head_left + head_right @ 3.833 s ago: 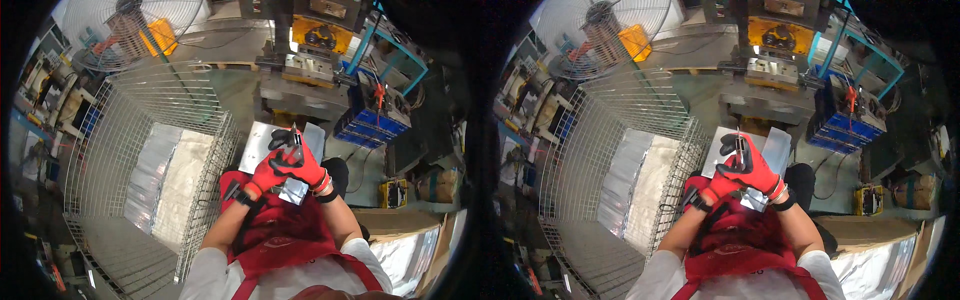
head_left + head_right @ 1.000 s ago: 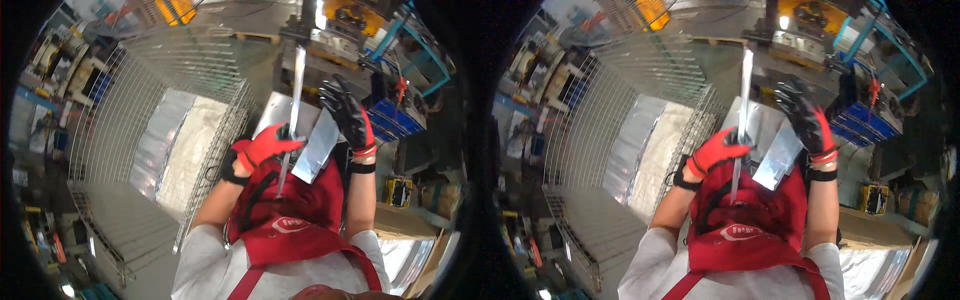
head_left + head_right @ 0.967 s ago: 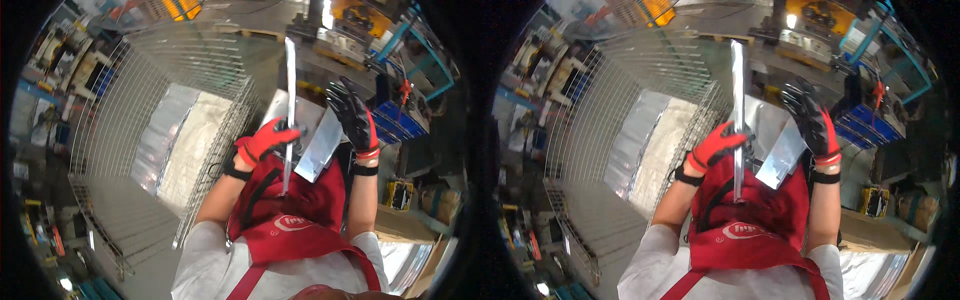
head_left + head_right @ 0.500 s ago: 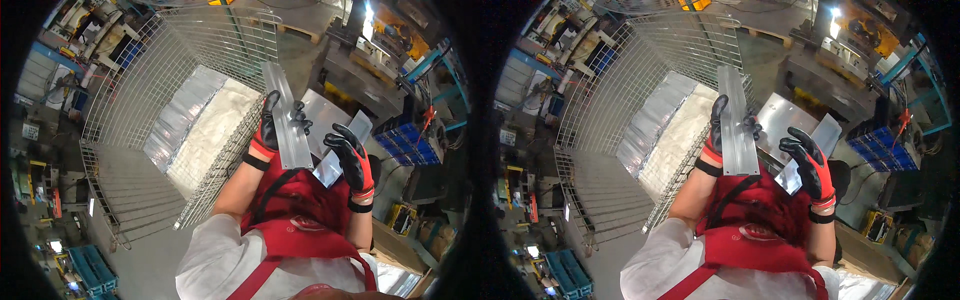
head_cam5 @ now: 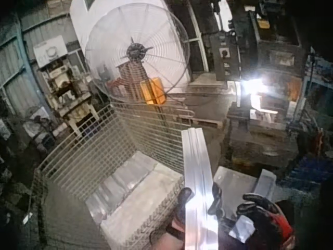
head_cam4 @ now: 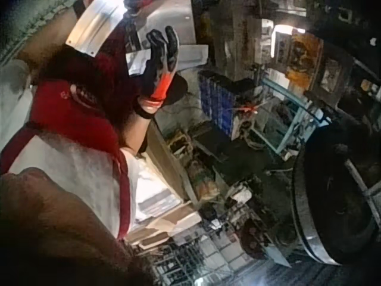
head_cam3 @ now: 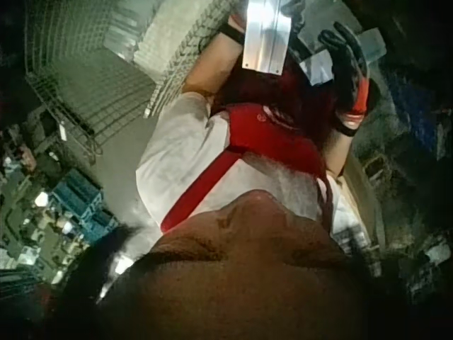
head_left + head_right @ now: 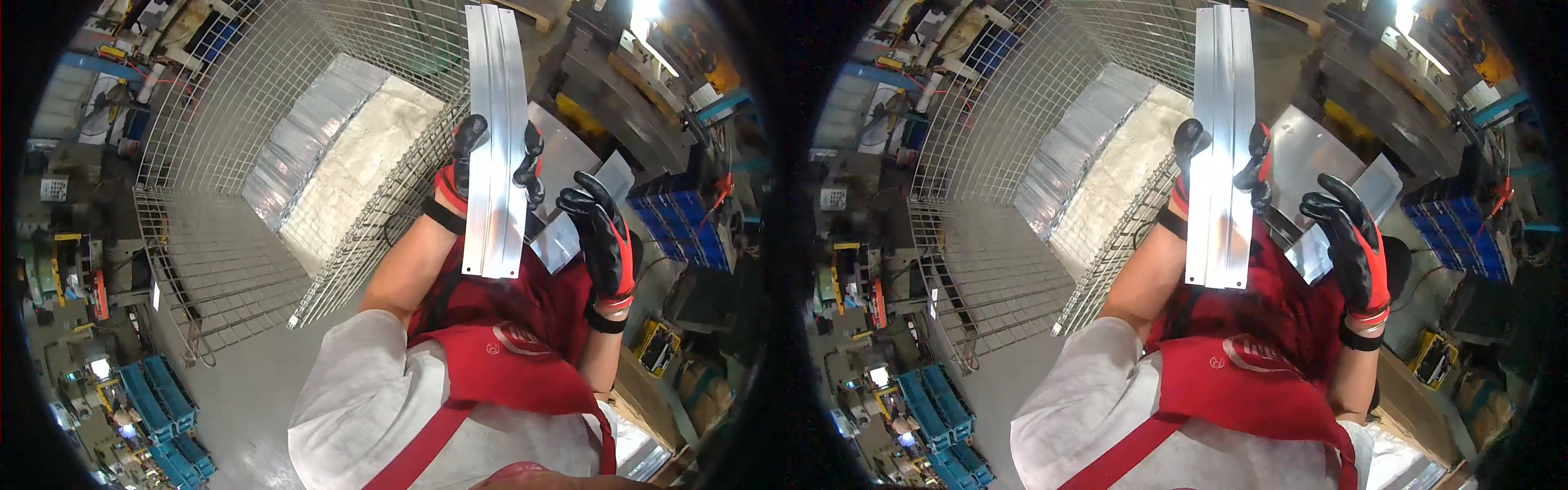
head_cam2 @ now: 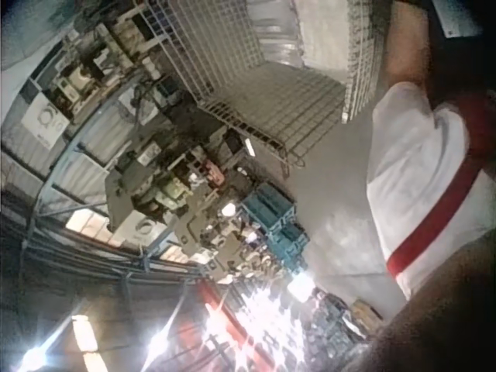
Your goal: Using a press machine to form or bend aluminum metal strips.
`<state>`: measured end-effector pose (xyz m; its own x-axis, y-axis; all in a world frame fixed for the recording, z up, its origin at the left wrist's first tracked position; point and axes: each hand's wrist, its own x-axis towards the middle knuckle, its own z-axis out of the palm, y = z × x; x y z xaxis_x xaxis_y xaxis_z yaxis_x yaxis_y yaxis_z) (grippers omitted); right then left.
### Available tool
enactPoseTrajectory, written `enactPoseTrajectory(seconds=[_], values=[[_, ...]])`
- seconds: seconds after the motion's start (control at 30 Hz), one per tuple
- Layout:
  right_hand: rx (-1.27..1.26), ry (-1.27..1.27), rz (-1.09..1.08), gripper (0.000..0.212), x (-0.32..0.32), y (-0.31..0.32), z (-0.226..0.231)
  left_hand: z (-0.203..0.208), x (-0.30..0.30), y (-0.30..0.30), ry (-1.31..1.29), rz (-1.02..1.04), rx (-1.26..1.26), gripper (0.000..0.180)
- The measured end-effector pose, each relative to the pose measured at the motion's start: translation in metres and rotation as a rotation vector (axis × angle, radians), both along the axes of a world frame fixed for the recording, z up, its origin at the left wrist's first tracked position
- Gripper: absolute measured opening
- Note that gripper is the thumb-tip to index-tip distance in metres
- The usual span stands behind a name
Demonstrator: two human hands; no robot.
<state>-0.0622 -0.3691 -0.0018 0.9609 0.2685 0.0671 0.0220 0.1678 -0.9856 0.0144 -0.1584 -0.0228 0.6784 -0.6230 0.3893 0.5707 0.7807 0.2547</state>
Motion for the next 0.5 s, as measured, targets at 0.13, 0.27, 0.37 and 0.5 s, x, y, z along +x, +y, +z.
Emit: enactPoseTrajectory(seconds=[0.13,0.27,0.37,0.5], values=[[-0.026,-0.014,-0.031,0.054,-0.001,0.003,0.006,0.001,-0.002,-0.004,0.102,0.061,0.027,0.065],[0.100,-0.027,-0.079,0.040,-0.002,-0.011,0.000,-0.003,0.001,0.000,0.169,0.068,0.384,0.055],[0.268,0.086,-0.162,0.039,-0.002,-0.029,-0.004,-0.019,0.017,-0.004,0.172,-0.036,0.707,0.031],[0.186,0.099,-0.335,0.036,-0.009,-0.050,-0.011,-0.055,0.041,-0.028,-0.749,0.421,2.019,0.062]])
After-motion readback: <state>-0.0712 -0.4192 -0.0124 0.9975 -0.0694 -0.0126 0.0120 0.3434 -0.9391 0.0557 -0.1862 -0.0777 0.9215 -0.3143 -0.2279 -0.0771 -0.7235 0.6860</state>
